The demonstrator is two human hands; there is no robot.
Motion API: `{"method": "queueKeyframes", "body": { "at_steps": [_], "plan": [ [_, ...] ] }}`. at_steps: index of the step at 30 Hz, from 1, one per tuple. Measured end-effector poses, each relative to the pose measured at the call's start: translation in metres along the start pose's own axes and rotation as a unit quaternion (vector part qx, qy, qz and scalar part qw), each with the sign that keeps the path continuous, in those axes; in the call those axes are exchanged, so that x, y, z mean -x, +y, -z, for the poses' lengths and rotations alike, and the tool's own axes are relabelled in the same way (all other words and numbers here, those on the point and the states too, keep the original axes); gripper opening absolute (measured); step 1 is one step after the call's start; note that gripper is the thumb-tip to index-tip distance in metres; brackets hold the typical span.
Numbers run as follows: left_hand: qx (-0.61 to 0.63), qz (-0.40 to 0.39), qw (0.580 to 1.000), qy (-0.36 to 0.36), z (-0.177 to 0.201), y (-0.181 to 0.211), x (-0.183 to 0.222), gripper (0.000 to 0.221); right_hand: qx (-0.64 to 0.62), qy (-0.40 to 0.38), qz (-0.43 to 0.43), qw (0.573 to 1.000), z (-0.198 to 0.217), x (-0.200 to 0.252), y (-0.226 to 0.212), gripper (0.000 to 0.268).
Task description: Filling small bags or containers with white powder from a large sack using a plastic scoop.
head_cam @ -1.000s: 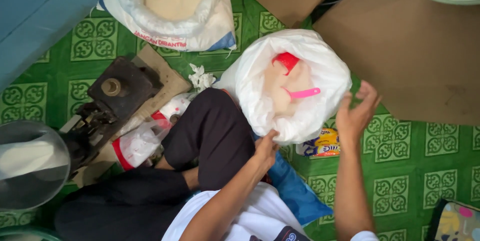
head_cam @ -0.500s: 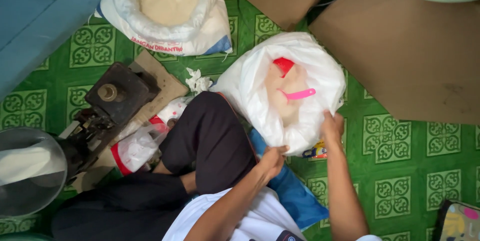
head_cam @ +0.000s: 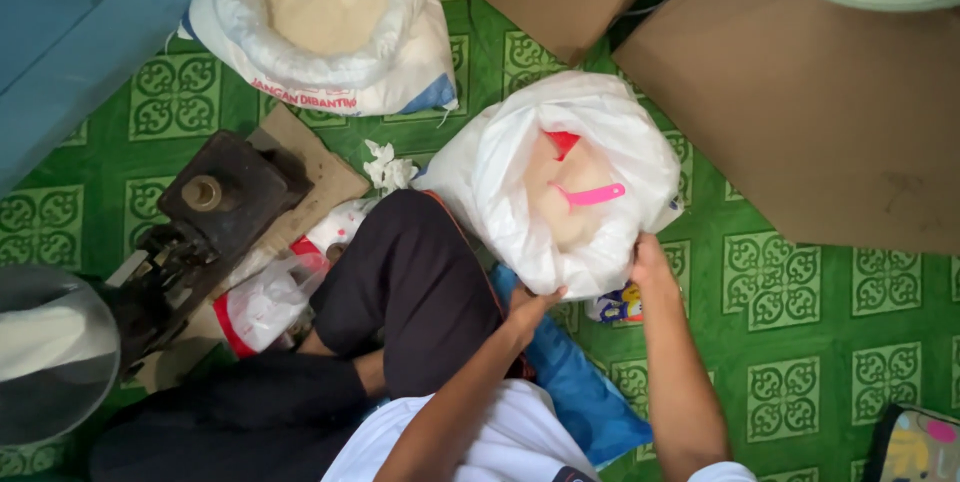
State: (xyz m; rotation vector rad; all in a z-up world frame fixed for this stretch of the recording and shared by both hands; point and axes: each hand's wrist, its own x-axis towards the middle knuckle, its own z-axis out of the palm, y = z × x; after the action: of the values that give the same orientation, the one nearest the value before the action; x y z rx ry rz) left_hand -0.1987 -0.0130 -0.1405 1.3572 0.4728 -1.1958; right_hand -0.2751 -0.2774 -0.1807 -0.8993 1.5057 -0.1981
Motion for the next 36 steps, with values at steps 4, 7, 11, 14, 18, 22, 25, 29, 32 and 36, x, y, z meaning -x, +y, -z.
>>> {"method": "queueKeyframes", "body": {
  "at_steps": [4,7,11,14,18,22,25,29,32,36],
  "plan": [
    [-0.019,-0.031,0.999,0.003,0.005,0.037,0.048,0.121,0.078,0.065,0.017,0.995,-0.014,0.012,-0.008,0.055],
    [-0.039,-0.105,0.994,-0.014,0.01,0.075,0.082,0.142,0.153,0.131,0.033,0.979,-0.035,0.059,-0.036,0.057],
    [-0.203,-0.355,0.911,0.06,0.012,0.155,0.106,0.08,-0.007,0.041,0.295,0.955,-0.03,0.114,-0.075,0.071],
    [-0.286,-0.504,0.814,0.035,0.003,0.219,0.068,0.068,0.104,0.011,0.44,0.892,-0.029,0.122,-0.108,0.072],
    [-0.551,-0.521,0.648,0.073,-0.015,0.282,-0.017,0.075,0.354,0.012,0.536,0.766,-0.054,0.136,-0.16,0.082],
    [-0.636,-0.397,0.661,0.023,-0.032,0.332,-0.061,0.094,0.399,-0.042,0.486,0.777,-0.065,0.097,-0.189,0.09],
    [-0.557,-0.265,0.784,-0.064,-0.033,0.358,-0.067,0.125,0.426,-0.1,0.332,0.836,-0.071,0.068,-0.205,0.097],
    [-0.591,-0.179,0.782,-0.089,-0.033,0.36,-0.083,0.121,0.441,-0.129,0.252,0.852,-0.076,0.05,-0.21,0.082],
    [-0.619,-0.205,0.752,-0.099,-0.038,0.358,-0.086,0.107,0.404,-0.099,0.193,0.889,-0.089,0.059,-0.208,0.072],
    [-0.673,-0.261,0.686,-0.091,-0.043,0.354,-0.099,0.076,0.278,-0.065,0.194,0.939,-0.093,0.053,-0.204,0.059]
  ]
}}
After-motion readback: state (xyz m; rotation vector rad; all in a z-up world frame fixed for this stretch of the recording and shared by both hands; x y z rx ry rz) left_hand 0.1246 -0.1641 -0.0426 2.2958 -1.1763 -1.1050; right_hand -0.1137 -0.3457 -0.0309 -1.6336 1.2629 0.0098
